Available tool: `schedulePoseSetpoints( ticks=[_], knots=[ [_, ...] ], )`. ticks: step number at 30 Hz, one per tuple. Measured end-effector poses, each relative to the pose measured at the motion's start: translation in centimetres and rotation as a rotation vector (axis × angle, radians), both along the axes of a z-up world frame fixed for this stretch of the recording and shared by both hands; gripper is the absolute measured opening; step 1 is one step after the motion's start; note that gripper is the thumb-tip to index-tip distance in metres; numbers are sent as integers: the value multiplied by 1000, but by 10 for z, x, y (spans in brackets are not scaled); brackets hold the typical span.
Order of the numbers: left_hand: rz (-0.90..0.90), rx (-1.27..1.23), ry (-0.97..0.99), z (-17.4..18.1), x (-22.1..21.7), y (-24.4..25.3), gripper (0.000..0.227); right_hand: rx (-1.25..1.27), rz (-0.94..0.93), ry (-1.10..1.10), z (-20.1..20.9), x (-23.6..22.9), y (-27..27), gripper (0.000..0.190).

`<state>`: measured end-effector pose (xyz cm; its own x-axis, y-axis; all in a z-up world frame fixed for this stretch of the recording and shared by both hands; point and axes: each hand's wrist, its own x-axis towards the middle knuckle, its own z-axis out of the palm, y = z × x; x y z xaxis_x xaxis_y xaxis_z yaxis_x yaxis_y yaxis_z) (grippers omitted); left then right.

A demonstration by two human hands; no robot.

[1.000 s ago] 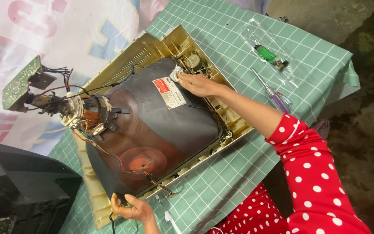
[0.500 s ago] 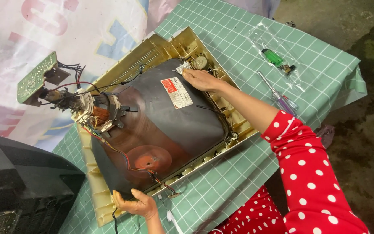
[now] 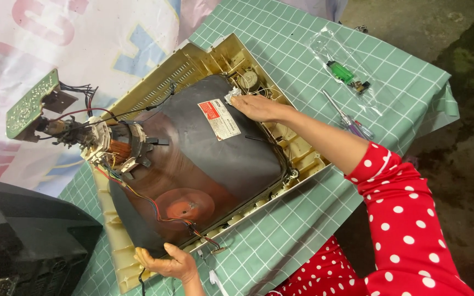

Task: Cleaning the back panel and cathode ray tube of a disassembled television using a cloth.

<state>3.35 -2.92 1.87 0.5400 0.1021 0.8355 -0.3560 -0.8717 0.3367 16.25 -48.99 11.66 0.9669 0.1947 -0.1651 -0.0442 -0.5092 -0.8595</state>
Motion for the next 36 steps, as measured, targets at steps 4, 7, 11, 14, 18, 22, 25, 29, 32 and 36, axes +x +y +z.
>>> schedulePoseSetpoints(
  ticks=[4, 7, 11, 14, 18, 22, 25, 29, 32, 36],
  knots=[
    [15, -12, -6, -1, 0, 1, 48, -28, -95, 96, 6, 35, 5, 94],
    [12, -23, 11, -2, 1, 3, 48, -17, -105, 69, -3, 64, 5, 110],
    [10, 15, 1, 1, 2, 3, 47, -38, -134, 106, 7, 77, 6, 107],
    [14, 13, 4, 1, 2, 1, 47, -57, -140, 152, 10, 81, 4, 109],
    [26, 7, 15, -2, 2, 4, 49, -22, -123, 74, -2, 81, 4, 102],
    [44, 14, 12, 2, 1, 1, 49, -35, -84, -78, -29, 83, 5, 106],
    [48, 19, 12, 1, 0, 2, 50, -95, -80, -74, -24, 72, 8, 109],
    [51, 19, 11, -2, 0, 2, 50, -115, -122, 84, -7, 38, 9, 111],
    [55, 17, 14, -5, 0, 4, 51, -80, -88, 39, -10, 17, 6, 97],
    [51, 35, 7, -3, 0, 3, 51, -28, 1, -97, -14, -13, 3, 97]
  ],
)
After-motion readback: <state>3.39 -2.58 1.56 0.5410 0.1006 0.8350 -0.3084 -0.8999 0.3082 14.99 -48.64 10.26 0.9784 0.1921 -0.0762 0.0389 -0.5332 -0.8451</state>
